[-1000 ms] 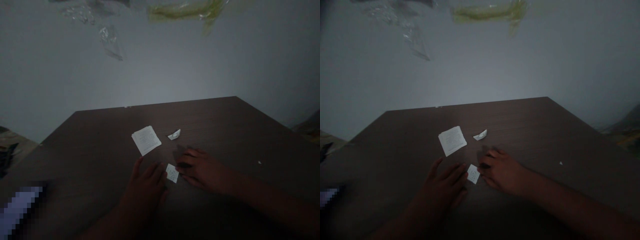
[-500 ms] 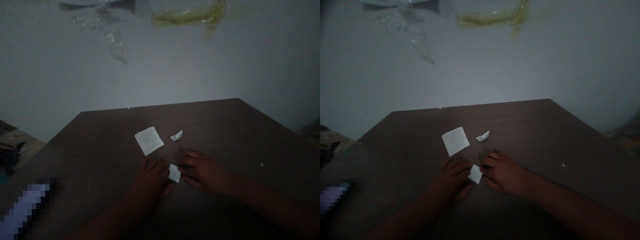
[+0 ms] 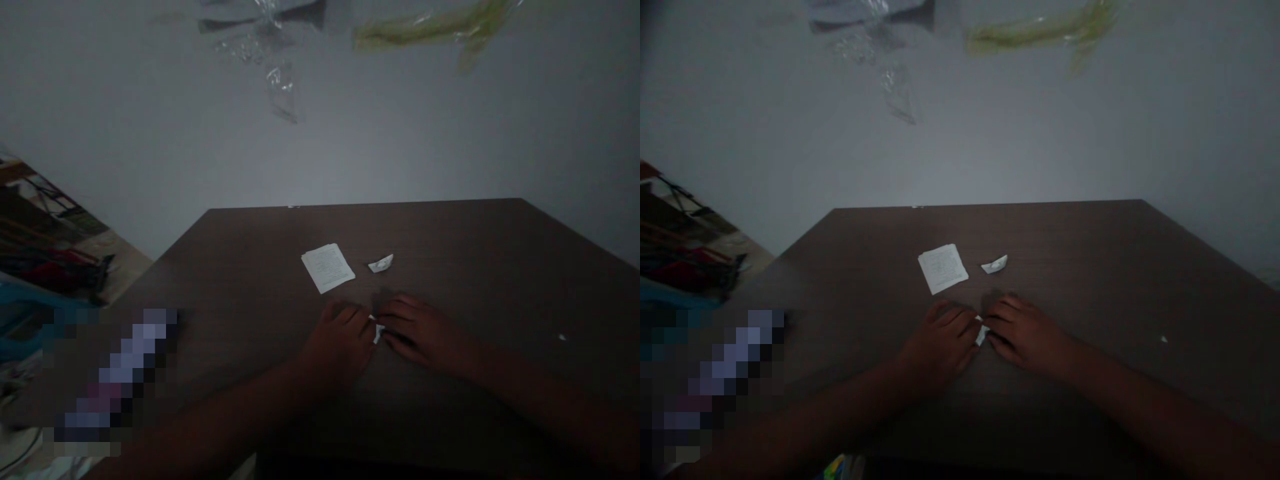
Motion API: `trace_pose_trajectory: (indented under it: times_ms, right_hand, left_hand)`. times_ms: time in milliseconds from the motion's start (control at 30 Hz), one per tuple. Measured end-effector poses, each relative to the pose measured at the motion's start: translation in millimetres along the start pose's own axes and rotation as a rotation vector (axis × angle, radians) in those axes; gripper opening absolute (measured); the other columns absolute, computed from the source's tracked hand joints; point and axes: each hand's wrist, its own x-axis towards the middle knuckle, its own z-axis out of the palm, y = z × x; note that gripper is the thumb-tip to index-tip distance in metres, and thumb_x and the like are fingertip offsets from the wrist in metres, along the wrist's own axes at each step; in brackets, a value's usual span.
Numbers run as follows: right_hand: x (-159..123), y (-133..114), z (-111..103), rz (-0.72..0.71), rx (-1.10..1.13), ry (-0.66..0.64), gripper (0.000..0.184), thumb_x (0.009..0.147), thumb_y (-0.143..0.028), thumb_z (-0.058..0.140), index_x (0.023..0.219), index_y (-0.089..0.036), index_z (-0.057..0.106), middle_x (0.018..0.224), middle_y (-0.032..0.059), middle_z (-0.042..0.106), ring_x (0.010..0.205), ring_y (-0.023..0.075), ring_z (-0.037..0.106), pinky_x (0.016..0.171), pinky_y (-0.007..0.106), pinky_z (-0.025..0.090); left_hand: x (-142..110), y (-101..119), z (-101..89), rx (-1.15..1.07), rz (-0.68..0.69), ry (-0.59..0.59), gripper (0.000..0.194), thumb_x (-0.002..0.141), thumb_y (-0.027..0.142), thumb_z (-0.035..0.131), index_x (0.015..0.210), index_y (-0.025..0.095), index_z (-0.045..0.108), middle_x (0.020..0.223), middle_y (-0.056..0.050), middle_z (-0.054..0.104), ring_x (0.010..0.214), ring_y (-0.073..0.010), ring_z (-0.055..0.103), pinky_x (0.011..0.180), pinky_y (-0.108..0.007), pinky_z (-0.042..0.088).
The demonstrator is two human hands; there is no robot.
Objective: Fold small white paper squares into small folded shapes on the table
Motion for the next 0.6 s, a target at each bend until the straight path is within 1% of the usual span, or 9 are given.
trace_pose_trajectory:
  times_ms: [67,133,200,300,433,533,600]
  right_hand:
    - [0.0,1.1,0.5,-0.014,-0.01,0.011,0.024,0.113,-0.016,0.072,0.133,-0.02,0.085,0.122,0.0142,0.088,0.113,0.0316,0.083,0.104,0.051,0.073]
    - [-0.2,1.8,0.9,-0.018,-0.012,0.016,0.024,0.114,-0.017,0.071,0.133,-0.021,0.085,0.121,0.0133,0.088,0.113,0.0311,0.083,0.104,0.051,0.073]
    - [-0.2,1.8,1.3,-0.01,-0.009,0.016,0.024,0.115,-0.018,0.071,0.134,-0.022,0.086,0.121,0.0131,0.087,0.113,0.0308,0.082,0.103,0.051,0.072]
    - [0.0,0.6,2.2,0.013,-0.002,0.008,0.024,0.115,-0.02,0.072,0.134,-0.021,0.086,0.123,0.0146,0.086,0.115,0.0317,0.081,0.103,0.051,0.072]
    - [0.8,-0.9,4.3,0.042,0.013,-0.018,0.024,0.115,-0.02,0.071,0.134,-0.021,0.086,0.123,0.014,0.086,0.116,0.0319,0.08,0.105,0.053,0.071]
    - [1.5,-0.4,6.0,0.038,0.032,-0.028,0.025,0.116,-0.021,0.069,0.135,-0.021,0.086,0.124,0.0152,0.086,0.117,0.0327,0.08,0.107,0.055,0.07]
    - [2.0,0.3,7.4,0.029,0.033,-0.019,0.025,0.116,-0.021,0.069,0.135,-0.019,0.085,0.124,0.0164,0.085,0.117,0.0334,0.08,0.106,0.056,0.07]
  left_hand:
    - [-2.4,5.3,1.6,0.027,0.001,0.007,0.039,0.125,0.039,0.068,0.156,0.017,0.078,0.152,-0.015,0.085,0.139,-0.0333,0.08,0.132,-0.061,0.056]
    - [-4.4,9.6,1.3,0.05,0.0,0.001,0.048,0.126,0.046,0.066,0.161,0.016,0.077,0.16,-0.018,0.082,0.145,-0.0353,0.078,0.133,-0.062,0.056]
    - [-5.1,12.6,0.2,0.077,-0.019,-0.01,0.055,0.126,0.054,0.064,0.162,0.015,0.078,0.167,-0.021,0.078,0.151,-0.0375,0.075,0.134,-0.063,0.055]
    - [-3.6,15.1,-0.4,0.107,-0.049,-0.034,0.063,0.125,0.061,0.062,0.161,0.012,0.08,0.17,-0.024,0.076,0.154,-0.0394,0.073,0.135,-0.065,0.055]
    - [-1.5,16.1,3.2,0.071,-0.09,-0.043,0.064,0.122,0.061,0.067,0.159,0.011,0.08,0.172,-0.025,0.073,0.157,-0.0418,0.071,0.137,-0.068,0.053]
    - [-1.8,15.7,5.8,-0.001,-0.13,-0.031,0.065,0.119,0.06,0.072,0.159,0.009,0.078,0.175,-0.029,0.07,0.158,-0.0467,0.069,0.139,-0.073,0.05]
    - [-1.6,14.3,6.7,-0.054,-0.15,-0.022,0.066,0.117,0.059,0.075,0.161,0.01,0.077,0.175,-0.03,0.069,0.159,-0.0506,0.068,0.139,-0.076,0.05]
